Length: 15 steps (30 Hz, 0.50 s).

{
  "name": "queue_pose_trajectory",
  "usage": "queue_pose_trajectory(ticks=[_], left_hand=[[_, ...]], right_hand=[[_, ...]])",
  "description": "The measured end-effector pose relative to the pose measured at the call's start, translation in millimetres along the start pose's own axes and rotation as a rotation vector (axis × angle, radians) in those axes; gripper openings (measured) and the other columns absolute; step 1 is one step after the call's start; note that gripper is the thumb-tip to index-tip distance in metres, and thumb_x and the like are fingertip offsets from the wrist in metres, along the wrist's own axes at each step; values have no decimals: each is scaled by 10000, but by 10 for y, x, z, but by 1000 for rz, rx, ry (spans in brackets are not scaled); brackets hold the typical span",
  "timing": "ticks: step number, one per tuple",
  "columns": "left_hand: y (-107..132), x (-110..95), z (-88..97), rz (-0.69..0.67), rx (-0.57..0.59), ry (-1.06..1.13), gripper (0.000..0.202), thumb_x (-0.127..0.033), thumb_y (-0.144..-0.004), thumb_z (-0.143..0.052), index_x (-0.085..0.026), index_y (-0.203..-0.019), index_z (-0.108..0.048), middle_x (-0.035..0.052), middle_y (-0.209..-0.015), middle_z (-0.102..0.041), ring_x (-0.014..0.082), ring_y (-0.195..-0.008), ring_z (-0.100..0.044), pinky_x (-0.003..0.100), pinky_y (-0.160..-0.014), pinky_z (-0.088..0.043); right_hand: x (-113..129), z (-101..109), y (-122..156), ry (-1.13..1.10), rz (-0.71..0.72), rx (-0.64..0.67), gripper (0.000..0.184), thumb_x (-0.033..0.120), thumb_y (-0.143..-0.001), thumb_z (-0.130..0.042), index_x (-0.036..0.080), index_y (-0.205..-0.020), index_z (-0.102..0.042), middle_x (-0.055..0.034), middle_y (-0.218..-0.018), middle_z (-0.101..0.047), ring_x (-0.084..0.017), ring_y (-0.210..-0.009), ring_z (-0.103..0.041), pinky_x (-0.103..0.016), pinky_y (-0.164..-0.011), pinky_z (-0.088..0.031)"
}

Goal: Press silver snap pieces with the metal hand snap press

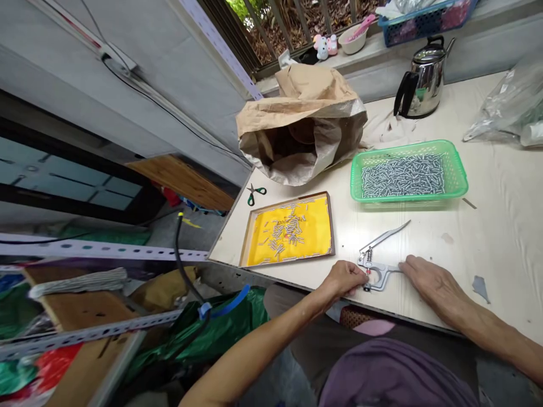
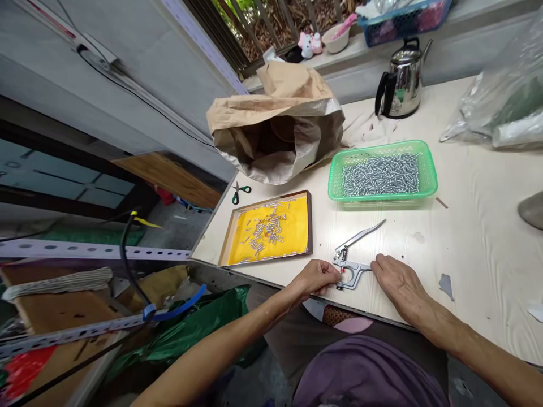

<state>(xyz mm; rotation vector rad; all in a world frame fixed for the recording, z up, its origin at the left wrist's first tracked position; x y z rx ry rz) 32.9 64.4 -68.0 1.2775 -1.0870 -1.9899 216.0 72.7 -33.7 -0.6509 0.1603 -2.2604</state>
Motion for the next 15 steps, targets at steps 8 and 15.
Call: queue_pose_trajectory(ticks=[8, 15], left_hand=[[-3, -52, -31, 23, 56, -59, 144, -159, -732, -645, -138, -611, -569, -80, -429, -488, 36, -333, -392, 166, -374, -259], [1, 16, -59, -14, 31, 58, 110, -167, -771, -624, -140, -680, -569, -98, -421, -469, 37, -321, -405, 161, -370, -300]], right_hand=[[81, 97, -70, 23, 35, -57, 318, 21, -861, -313, 193, -1011, -535, -63, -874, -552, -183, -733, -506, -307, -636, -416], [131, 173, -149, 91, 5, 88, 264, 55, -919, -315, 188, -911, -542, -55, -812, -546, -177, -726, -502, -294, -635, -407]])
Point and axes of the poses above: each hand's wrist, its own y-axis away from the middle knuckle, its own z-axis out of the back of the hand, x = y × z, the point moved 8 cm from there along -y, towards the middle knuckle
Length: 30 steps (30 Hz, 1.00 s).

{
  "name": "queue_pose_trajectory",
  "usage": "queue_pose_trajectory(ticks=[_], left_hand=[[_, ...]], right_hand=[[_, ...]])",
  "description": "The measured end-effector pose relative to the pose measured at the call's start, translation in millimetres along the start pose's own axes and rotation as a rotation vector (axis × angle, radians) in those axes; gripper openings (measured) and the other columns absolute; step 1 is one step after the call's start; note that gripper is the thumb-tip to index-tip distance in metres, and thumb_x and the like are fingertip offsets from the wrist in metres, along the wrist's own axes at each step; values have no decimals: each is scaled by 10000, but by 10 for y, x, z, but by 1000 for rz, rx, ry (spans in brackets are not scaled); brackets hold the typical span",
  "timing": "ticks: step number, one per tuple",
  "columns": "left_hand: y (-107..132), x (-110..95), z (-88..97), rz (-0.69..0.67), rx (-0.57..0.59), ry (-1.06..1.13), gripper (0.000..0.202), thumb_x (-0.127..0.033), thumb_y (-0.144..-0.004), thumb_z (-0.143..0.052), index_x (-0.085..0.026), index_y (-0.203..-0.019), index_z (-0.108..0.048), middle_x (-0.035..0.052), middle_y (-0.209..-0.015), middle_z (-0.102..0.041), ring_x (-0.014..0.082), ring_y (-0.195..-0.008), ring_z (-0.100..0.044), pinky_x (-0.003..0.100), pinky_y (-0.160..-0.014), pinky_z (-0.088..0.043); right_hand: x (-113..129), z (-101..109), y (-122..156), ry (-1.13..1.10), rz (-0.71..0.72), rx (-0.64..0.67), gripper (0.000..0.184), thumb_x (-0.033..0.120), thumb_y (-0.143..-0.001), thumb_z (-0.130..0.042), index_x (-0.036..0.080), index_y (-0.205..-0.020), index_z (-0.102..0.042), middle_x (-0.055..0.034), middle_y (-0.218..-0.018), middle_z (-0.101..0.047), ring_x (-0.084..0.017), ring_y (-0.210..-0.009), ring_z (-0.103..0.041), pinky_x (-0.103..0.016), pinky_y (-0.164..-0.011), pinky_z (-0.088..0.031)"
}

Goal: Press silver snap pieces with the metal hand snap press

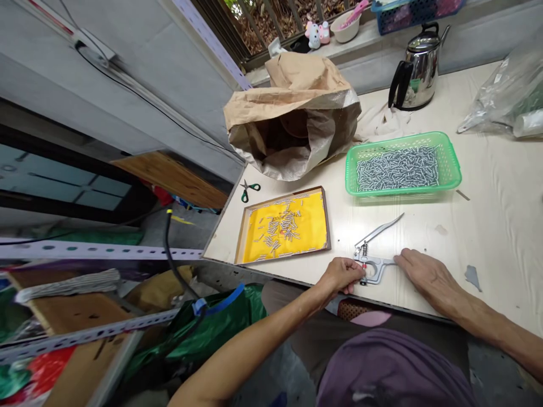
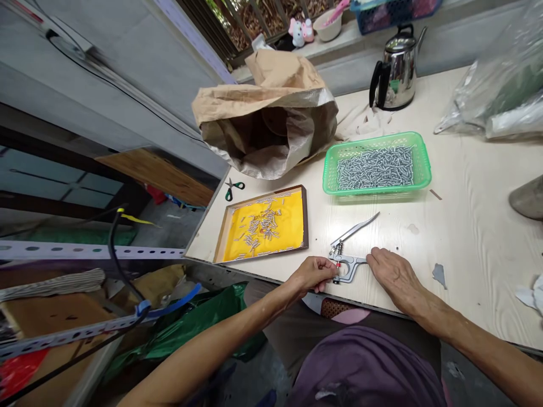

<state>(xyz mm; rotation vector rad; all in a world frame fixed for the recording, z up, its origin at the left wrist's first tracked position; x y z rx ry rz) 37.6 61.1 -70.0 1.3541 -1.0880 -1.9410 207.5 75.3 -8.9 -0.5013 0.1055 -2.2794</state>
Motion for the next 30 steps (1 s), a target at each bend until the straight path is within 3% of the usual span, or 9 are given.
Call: queue_pose_trajectory(ticks=[9, 13, 14, 16, 18, 20, 24, 28, 30], left_hand=[[-15, 23, -35, 119, 97, -52, 188, -224, -767, -671, -135, -642, -563, -75, -413, -504, 32, -301, -389, 162, -350, -244], [-10, 43, -39, 128, 98, -29, 198, -259, -752, -708, -136, -664, -580, -74, -424, -519, 35, -308, -404, 162, -359, -256], [-2, 53, -41, 128, 99, -27, 204, -262, -750, -713, -136, -661, -579, -73, -425, -520, 36, -310, -407, 162, -360, -257], [18, 72, -47, 128, 99, -28, 207, -249, -764, -700, -137, -647, -571, -70, -423, -519, 37, -309, -412, 162, -358, -253], [35, 77, -58, 114, 98, -23, 216, -224, -790, -668, -139, -626, -557, -68, -420, -515, 36, -307, -411, 162, -353, -245], [40, 70, -71, 92, 93, -11, 234, -199, -809, -639, -142, -605, -541, -70, -415, -507, 34, -303, -401, 165, -354, -250], [34, 79, -73, 85, 75, -4, 251, -210, -810, -642, -152, -598, -521, -74, -423, -500, 37, -301, -379, 177, -371, -285], [87, 110, -38, 78, 50, -124, 249, -282, -840, -631, -151, -643, -551, -65, -482, -510, 58, -351, -427, 198, -426, -341], [127, 33, 21, -43, -57, -328, 250, -302, -867, -608, -147, -671, -586, -37, -547, -538, 93, -452, -518, 226, -507, -415]], right_hand=[[36, -37, -1, 91, 14, -18, 260, 2, -872, -342, 184, -870, -528, -48, -783, -550, -170, -689, -498, -271, -583, -389], [-139, -124, -40, 65, -2, 104, 107, 175, -915, -465, 179, -942, -568, -111, -980, -610, -207, -838, -572, -311, -670, -466], [-207, -130, -69, 75, 6, 124, 166, 269, -906, -532, 168, -1031, -577, -153, -1123, -601, -247, -960, -579, -351, -741, -488], [-354, -137, -149, 116, 28, 156, 550, 438, -812, -671, 142, -1251, -519, -225, -1385, -468, -354, -1219, -477, -464, -899, -469], [-488, -172, -236, 150, 45, 207, 834, 530, -709, -739, 135, -1376, -432, -240, -1481, -370, -410, -1342, -347, -542, -992, -404], [-564, -225, -309, 149, 65, 260, 939, 584, -665, -742, 141, -1417, -394, -227, -1470, -399, -409, -1366, -319, -566, -1041, -351], [-594, -267, -389, 150, 43, 292, 980, 593, -628, -747, 100, -1404, -406, -229, -1352, -514, -395, -1264, -440, -557, -1040, -347], [-490, -177, -399, 150, 43, 263, 774, 513, -637, -778, 118, -1256, -537, -183, -1157, -609, -346, -1061, -544, -477, -911, -444], [-434, -124, -383, 142, 36, 263, 617, 443, -650, -798, 130, -1138, -591, -151, -1045, -626, -307, -961, -560, -421, -830, -470]])
Point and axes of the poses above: each hand's wrist, its own y-axis away from the middle knuckle, its own z-axis out of the back of the hand, x = y × z, the point moved 8 cm from there along -y, towards the middle knuckle
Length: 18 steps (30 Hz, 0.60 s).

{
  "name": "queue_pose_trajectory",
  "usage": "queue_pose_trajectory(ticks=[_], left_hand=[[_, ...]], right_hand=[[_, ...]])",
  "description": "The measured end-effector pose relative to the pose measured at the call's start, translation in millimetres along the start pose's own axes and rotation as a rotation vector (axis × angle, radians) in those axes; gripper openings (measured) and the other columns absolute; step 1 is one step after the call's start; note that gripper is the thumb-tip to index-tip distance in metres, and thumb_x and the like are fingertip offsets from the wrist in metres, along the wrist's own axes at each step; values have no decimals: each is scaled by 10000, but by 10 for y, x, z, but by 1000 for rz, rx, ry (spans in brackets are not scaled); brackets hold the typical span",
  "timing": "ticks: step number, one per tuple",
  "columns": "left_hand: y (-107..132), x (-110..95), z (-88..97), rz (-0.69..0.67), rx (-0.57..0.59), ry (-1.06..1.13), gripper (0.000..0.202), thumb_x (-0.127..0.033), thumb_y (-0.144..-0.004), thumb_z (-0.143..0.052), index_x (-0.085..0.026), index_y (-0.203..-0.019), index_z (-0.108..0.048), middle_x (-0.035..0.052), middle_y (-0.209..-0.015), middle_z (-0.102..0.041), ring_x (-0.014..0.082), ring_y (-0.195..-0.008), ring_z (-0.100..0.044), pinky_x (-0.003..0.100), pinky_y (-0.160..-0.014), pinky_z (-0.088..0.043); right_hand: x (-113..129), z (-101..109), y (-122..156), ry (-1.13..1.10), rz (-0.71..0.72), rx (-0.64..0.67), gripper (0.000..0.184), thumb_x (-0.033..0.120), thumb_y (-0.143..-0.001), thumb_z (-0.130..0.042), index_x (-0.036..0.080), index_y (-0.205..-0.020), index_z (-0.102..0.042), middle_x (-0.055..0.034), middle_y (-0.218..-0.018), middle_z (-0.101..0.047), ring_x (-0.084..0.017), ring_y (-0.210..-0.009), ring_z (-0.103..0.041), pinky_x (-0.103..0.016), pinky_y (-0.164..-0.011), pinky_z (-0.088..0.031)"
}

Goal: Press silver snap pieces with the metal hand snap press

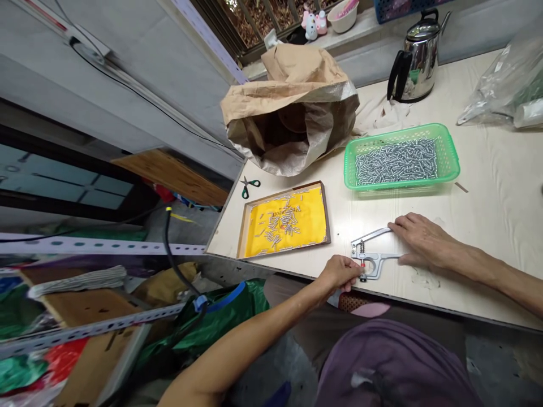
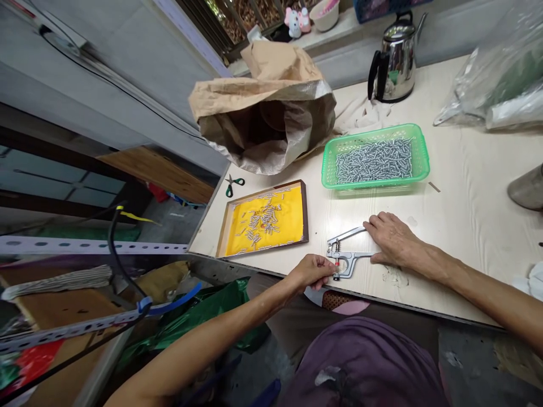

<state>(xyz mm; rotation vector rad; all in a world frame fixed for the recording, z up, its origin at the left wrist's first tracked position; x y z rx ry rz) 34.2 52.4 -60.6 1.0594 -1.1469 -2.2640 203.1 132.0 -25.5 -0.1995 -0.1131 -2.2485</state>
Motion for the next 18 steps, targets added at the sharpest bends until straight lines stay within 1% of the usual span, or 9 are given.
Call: queue_pose_trajectory(ticks=[2, 4, 5, 7, 9, 11, 13, 15, 18], left_hand=[[55, -209, 98, -239, -229, -251, 189, -303, -877, -610, -151, -767, -633, 14, -713, -611, 153, -665, -617, 273, -645, -486], [133, -492, 63, -528, -411, -464, 178, -315, -860, -652, -167, -958, -640, 71, -971, -640, 218, -922, -623, 336, -793, -510], [147, -615, -6, -650, -447, -545, 289, -331, -837, -687, -170, -1066, -611, 100, -1100, -617, 247, -1029, -593, 372, -850, -507], [103, -802, -161, -809, -445, -667, 540, -351, -782, -752, -156, -1226, -516, 149, -1272, -541, 293, -1160, -521, 429, -922, -488], [9, -918, -253, -864, -422, -735, 637, -347, -778, -756, -137, -1294, -447, 169, -1317, -507, 309, -1175, -498, 451, -929, -478], [-75, -971, -292, -869, -388, -765, 564, -334, -832, -699, -137, -1294, -442, 152, -1251, -544, 293, -1108, -521, 438, -877, -489], [-115, -979, -304, -875, -362, -768, 422, -327, -892, -623, -155, -1251, -482, 119, -1142, -587, 264, -1022, -539, 414, -821, -492], [-121, -965, -305, -892, -355, -758, 261, -319, -940, -548, -174, -1157, -544, 87, -1037, -609, 241, -969, -540, 392, -800, -484], [-131, -942, -309, -911, -359, -755, 190, -316, -976, -477, -180, -1029, -599, 68, -930, -617, 221, -923, -541, 371, -784, -474]], right_hand=[[38, 43, 35, -13, -16, -3, 467, 376, -675, -799, 150, -1037, -611, -124, -974, -624, -277, -897, -559, -383, -770, -474], [66, 78, 70, -20, -32, -24, 377, 330, -707, -782, 167, -1000, -610, -110, -958, -620, -263, -875, -556, -367, -742, -471], [79, 90, 84, -22, -36, -36, 363, 313, -718, -775, 169, -1006, -607, -109, -964, -619, -262, -875, -554, -365, -741, -470], [95, 99, 107, -22, -43, -53, 381, 286, -719, -778, 159, -1032, -602, -112, -979, -617, -263, -882, -550, -364, -747, -469], [104, 93, 120, -25, -47, -64, 412, 272, -711, -790, 140, -1052, -600, -112, -972, -616, -260, -879, -548, -357, -744, -466], [109, 79, 130, -26, -51, -80, 393, 259, -723, -785, 123, -1043, -601, -107, -941, -611, -252, -860, -544, -344, -724, -455], [127, 57, 142, -16, -41, -108, 231, 230, -792, -722, 132, -967, -610, -91, -885, -604, -234, -823, -540, -328, -698, -437], [155, 28, 159, -17, -21, -140, 49, 185, -886, -597, 161, -844, -596, -67, -811, -591, -210, -771, -534, -311, -659, -413], [178, 7, 186, -89, -3, -189, 275, 164, -976, -414, 185, -738, -550, -41, -737, -565, -175, -703, -520, -289, -603, -379]])
Point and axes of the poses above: each hand's wrist, its own y-axis away from the middle knuckle, its own z-axis out of the back of the hand, x = y × z, the point moved 8 cm from there along -y, towards the middle knuckle
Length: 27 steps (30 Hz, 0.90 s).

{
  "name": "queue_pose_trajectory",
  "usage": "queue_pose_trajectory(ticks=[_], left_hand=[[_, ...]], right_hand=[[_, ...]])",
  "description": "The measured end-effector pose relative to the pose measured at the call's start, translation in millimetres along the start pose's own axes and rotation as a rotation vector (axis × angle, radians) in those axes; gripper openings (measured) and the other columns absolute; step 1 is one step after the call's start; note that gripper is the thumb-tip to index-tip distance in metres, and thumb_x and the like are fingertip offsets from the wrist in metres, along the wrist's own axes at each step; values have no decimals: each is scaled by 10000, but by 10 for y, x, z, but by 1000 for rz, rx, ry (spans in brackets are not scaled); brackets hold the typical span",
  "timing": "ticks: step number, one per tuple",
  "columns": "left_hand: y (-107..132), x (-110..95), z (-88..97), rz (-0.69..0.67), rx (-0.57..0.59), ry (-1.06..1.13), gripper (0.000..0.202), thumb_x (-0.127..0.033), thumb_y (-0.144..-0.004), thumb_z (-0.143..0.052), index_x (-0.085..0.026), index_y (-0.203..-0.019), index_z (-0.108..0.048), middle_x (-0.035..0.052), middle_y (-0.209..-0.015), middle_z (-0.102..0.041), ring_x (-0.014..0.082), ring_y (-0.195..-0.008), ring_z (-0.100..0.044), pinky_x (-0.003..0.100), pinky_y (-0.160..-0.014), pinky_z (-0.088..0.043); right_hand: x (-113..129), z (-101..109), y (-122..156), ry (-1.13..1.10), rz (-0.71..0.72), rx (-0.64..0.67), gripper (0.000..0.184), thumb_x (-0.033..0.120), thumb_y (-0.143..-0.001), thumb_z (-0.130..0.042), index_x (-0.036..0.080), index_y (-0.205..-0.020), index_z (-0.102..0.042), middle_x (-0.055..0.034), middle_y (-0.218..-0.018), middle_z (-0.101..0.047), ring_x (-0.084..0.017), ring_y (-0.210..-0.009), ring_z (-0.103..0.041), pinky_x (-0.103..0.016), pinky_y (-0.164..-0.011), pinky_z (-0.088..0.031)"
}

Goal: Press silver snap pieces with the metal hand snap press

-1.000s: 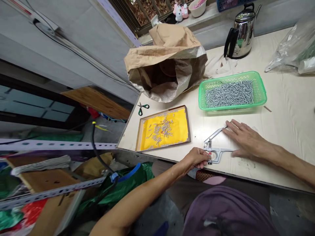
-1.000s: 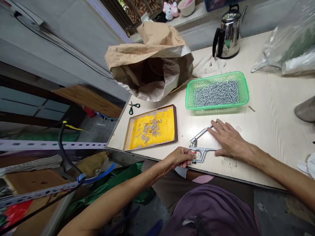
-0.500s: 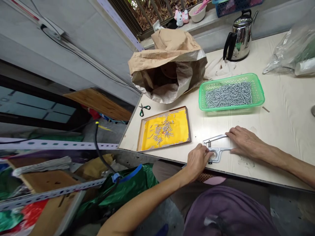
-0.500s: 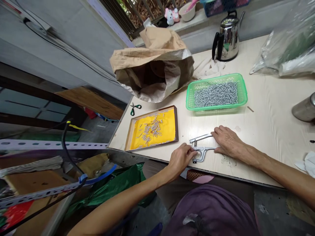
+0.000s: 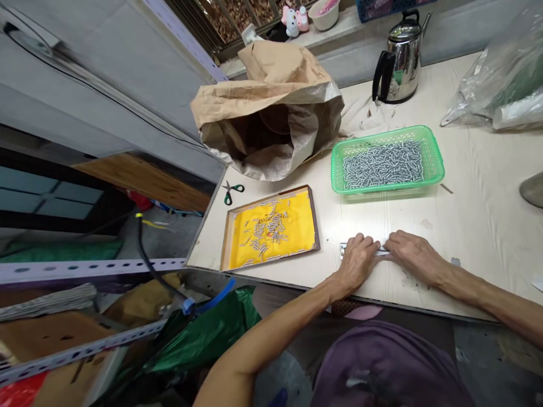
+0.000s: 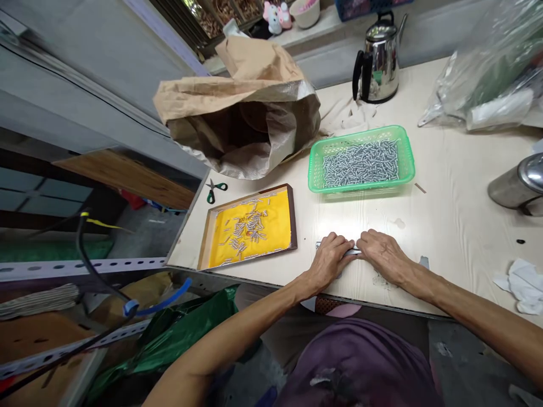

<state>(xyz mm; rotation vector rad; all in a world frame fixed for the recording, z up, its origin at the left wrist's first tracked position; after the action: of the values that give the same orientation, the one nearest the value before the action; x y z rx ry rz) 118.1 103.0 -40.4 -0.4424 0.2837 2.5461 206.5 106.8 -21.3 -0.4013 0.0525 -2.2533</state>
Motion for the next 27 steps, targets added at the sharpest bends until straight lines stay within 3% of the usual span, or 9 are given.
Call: queue_pose_trajectory(ticks=[4, 7, 9, 12, 17, 21, 24, 27], left_hand=[[-8, 16, -24, -14, -24, -14, 232, -342, -959, -512, -177, -1105, -585, 74, -955, -636, 228, -932, -567, 375, -785, -500], [46, 8, -28, 17, -142, -25, 380, -342, -941, -541, -148, -1265, -499, 142, -1199, -609, 269, -1093, -574, 430, -900, -510], [132, -49, -65, 40, -248, -27, 426, -306, -957, -501, -138, -1343, -434, 193, -1372, -511, 310, -1274, -492, 494, -1012, -461], [260, -249, -220, 5, -312, -9, 453, -288, -979, -431, -140, -1405, -383, 220, -1471, -417, 325, -1425, -329, 558, -1089, -390], [333, -501, -353, -44, -322, 45, 467, -379, -969, -460, -123, -1359, -462, 191, -1371, -545, 307, -1375, -422, 549, -1121, -375], [317, -496, -303, -41, -332, 90, 510, -406, -957, -480, -95, -1361, -467, 209, -1366, -544, 315, -1382, -410, 569, -1115, -376], [294, -478, -334, -46, -284, 154, 482, -403, -939, -507, -91, -1304, -542, 201, -1281, -609, 347, -1298, -500, 554, -1082, -424], [264, -478, -414, -48, -227, 196, 386, -327, -935, -484, -95, -1201, -640, 184, -1152, -680, 351, -1163, -604, 483, -1054, -473]], right_hand=[[-63, 59, -5, -75, -21, -20, 315, 261, -1004, -364, 187, -783, -576, -60, -767, -562, -188, -735, -519, -292, -628, -400], [-182, 98, -42, -110, -14, 39, 276, 386, -967, -452, 173, -940, -627, -108, -891, -589, -237, -829, -530, -344, -705, -451], [-283, 99, -75, -145, 0, 83, 326, 443, -935, -495, 170, -1053, -629, -127, -977, -600, -260, -891, -536, -378, -751, -469], [-459, 90, -155, -118, -27, 93, 321, 379, -956, -436, 166, -1090, -637, -125, -978, -616, -260, -910, -546, -388, -780, -466], [-616, 96, -399, 66, -143, 120, 368, 245, -986, -337, 123, -911, -676, -140, -880, -633, -273, -845, -532, -388, -721, -413], [-317, 189, -628, 85, -104, 108, 304, 167, -959, -389, 113, -971, -687, -151, -932, -636, -263, -866, -523, -366, -710, -389], [242, 117, -726, 28, 150, 161, 200, 153, -913, -525, 222, -985, -698, -83, -1023, -635, -221, -912, -517, -325, -727, -382], [696, -102, -710, 54, 402, 238, 175, 114, -853, -602, 225, -737, -673, -53, -881, -629, -203, -840, -509, -319, -667, -364]])
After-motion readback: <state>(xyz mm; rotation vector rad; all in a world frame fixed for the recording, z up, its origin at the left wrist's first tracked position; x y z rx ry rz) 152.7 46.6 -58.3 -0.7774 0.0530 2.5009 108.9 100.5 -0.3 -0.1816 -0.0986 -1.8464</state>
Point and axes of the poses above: each hand's wrist, its own y-axis away from the middle knuckle, its own z-axis out of the back of the hand, x = y × z, the point moved 8 cm from there along -y, towards the middle knuckle
